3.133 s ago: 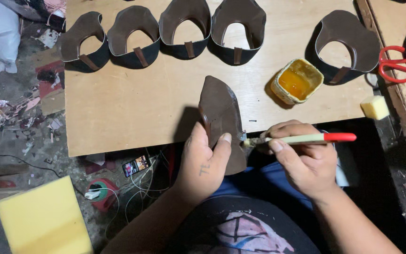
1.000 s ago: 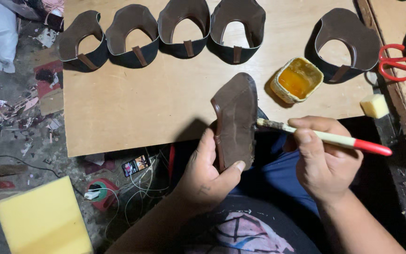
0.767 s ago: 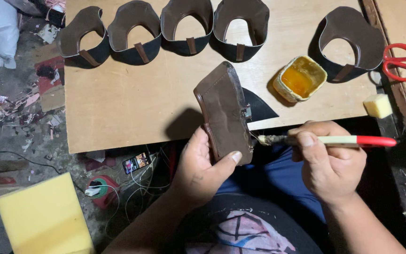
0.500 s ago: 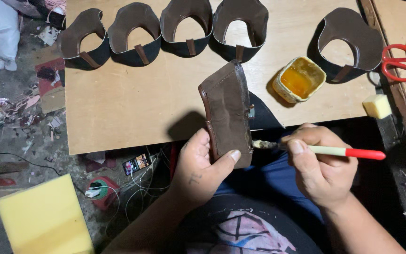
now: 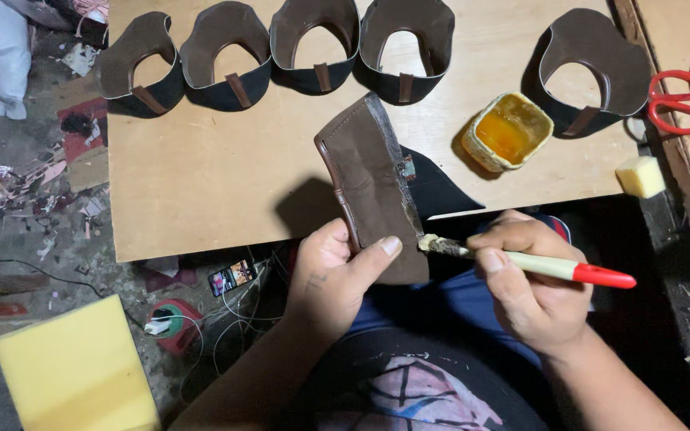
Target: The person holds a curved brown shoe upper part in one hand and uses a brush to apply yellow adhesive from a small container onto its edges. They rotate the part to coat different sides, then place the finished piece in a row of similar parts on the workbench and pick up the next piece to repeat the process.
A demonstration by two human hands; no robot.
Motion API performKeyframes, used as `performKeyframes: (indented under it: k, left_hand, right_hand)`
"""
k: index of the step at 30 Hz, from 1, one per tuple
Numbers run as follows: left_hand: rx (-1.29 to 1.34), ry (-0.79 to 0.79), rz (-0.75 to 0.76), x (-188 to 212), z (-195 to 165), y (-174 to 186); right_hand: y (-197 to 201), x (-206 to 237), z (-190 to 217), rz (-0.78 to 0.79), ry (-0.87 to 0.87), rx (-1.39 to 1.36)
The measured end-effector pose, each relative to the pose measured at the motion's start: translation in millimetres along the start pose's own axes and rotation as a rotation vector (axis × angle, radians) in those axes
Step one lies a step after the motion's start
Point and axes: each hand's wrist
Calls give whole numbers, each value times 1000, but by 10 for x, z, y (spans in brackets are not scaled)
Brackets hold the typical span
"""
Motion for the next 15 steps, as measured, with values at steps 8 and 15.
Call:
performKeyframes:
  k: [8,15]
  left_hand:
    - [44,43,32,10,-24,-21]
    - [51,22,-48,28,-17,-16]
  right_hand:
    - [-49,32,-13,-94,-93,-76]
    - [29,87,-74,13,-72,-78]
Point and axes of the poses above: each hand's wrist, its own x-axis away from the middle knuckle, its own y-axis out of the back of the hand, z = x × y, and after that the axes turned 11 degrees about -x, right-handed
